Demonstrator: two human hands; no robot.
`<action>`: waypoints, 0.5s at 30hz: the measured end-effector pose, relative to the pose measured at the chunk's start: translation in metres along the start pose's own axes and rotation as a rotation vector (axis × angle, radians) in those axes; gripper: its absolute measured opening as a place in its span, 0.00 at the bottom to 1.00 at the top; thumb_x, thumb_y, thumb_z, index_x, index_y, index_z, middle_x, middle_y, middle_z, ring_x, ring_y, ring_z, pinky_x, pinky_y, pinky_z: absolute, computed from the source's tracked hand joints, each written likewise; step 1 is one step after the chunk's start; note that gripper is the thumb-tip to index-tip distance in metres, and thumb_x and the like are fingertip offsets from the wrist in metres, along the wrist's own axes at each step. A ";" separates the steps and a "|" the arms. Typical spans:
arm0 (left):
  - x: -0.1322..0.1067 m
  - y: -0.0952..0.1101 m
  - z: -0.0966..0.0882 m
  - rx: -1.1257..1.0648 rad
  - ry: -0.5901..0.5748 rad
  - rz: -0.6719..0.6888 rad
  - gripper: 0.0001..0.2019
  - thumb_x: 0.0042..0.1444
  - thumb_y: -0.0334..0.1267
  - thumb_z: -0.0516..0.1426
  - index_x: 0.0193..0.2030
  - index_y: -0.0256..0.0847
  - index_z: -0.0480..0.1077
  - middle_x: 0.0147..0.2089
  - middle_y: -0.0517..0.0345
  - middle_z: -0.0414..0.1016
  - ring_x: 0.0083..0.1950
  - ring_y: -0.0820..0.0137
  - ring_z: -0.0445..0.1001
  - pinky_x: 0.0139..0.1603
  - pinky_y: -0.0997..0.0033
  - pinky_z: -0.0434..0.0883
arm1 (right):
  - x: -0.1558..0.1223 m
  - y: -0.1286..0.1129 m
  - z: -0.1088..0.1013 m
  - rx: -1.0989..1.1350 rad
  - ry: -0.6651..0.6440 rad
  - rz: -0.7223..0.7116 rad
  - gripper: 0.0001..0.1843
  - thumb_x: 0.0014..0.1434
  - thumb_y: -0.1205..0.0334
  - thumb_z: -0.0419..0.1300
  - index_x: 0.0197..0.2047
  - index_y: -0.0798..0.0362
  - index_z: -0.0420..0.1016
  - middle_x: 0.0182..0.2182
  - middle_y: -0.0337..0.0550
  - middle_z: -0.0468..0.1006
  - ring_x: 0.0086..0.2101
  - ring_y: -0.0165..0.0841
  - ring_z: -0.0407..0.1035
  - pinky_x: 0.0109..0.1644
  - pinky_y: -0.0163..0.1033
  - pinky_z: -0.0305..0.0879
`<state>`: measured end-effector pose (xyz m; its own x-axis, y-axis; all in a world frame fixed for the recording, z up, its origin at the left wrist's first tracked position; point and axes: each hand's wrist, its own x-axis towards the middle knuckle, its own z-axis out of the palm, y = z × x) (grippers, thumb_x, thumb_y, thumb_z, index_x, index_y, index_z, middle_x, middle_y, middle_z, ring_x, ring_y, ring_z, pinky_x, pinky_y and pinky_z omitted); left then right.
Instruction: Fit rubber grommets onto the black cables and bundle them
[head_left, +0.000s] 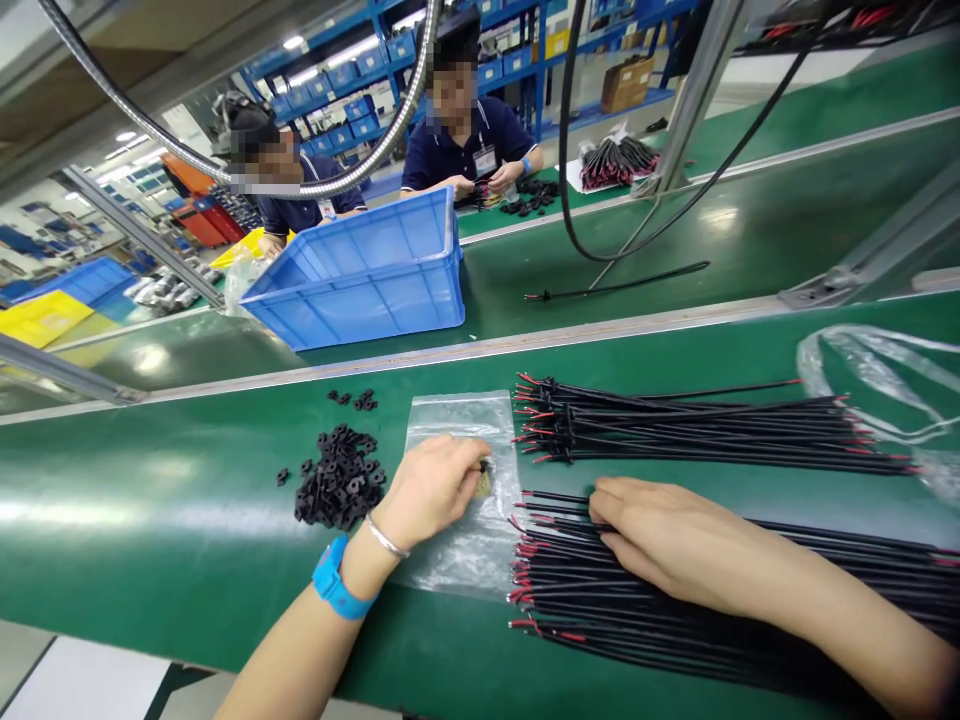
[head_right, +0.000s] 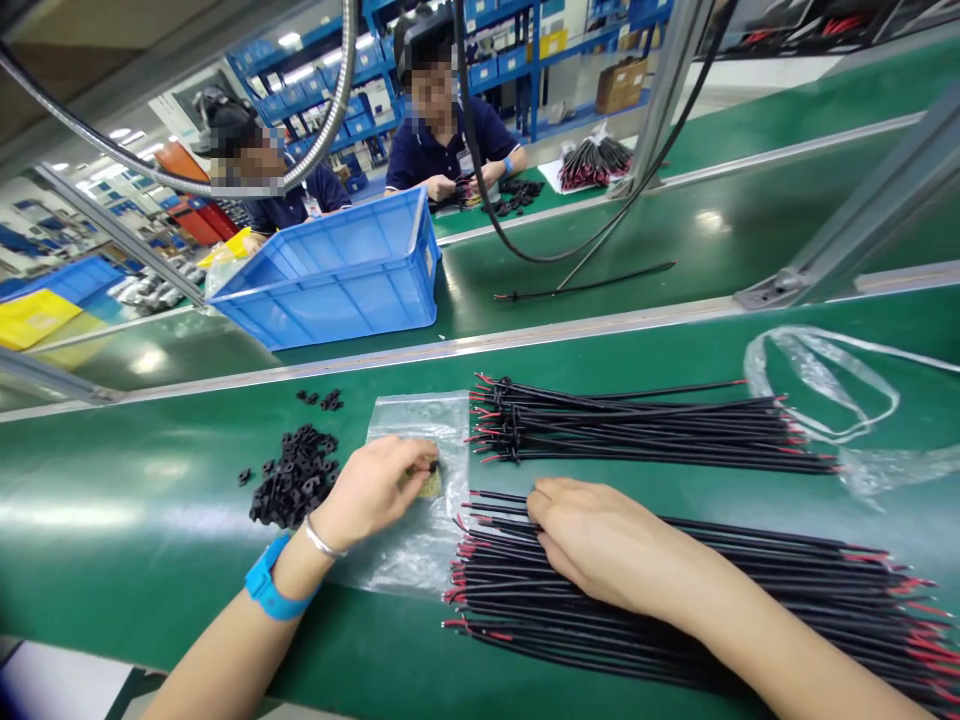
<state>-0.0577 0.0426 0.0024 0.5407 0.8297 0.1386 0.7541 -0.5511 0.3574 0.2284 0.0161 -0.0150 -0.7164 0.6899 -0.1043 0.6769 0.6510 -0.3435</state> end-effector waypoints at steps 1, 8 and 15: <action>-0.001 0.003 0.000 0.084 -0.047 0.039 0.12 0.60 0.31 0.51 0.50 0.43 0.67 0.37 0.54 0.77 0.39 0.64 0.74 0.43 0.65 0.69 | -0.001 0.001 -0.002 0.032 0.006 0.004 0.05 0.59 0.69 0.51 0.34 0.51 0.66 0.32 0.45 0.73 0.34 0.40 0.71 0.38 0.43 0.67; -0.002 0.010 0.004 -0.010 -0.031 -0.028 0.13 0.57 0.30 0.53 0.50 0.44 0.65 0.35 0.55 0.76 0.38 0.64 0.74 0.41 0.64 0.68 | -0.005 0.001 -0.020 0.290 0.102 0.064 0.07 0.68 0.59 0.46 0.37 0.48 0.62 0.31 0.39 0.72 0.30 0.34 0.68 0.33 0.39 0.62; 0.001 0.024 0.009 -1.049 0.179 -0.433 0.13 0.53 0.35 0.60 0.44 0.42 0.63 0.29 0.64 0.70 0.29 0.75 0.70 0.33 0.74 0.68 | 0.006 -0.018 -0.015 0.337 0.461 -0.035 0.05 0.67 0.63 0.49 0.39 0.49 0.63 0.30 0.37 0.69 0.28 0.29 0.64 0.32 0.35 0.59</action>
<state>-0.0357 0.0293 0.0026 0.1878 0.9786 -0.0839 0.1361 0.0587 0.9890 0.2144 0.0130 0.0048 -0.5389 0.7855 0.3043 0.5088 0.5914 -0.6256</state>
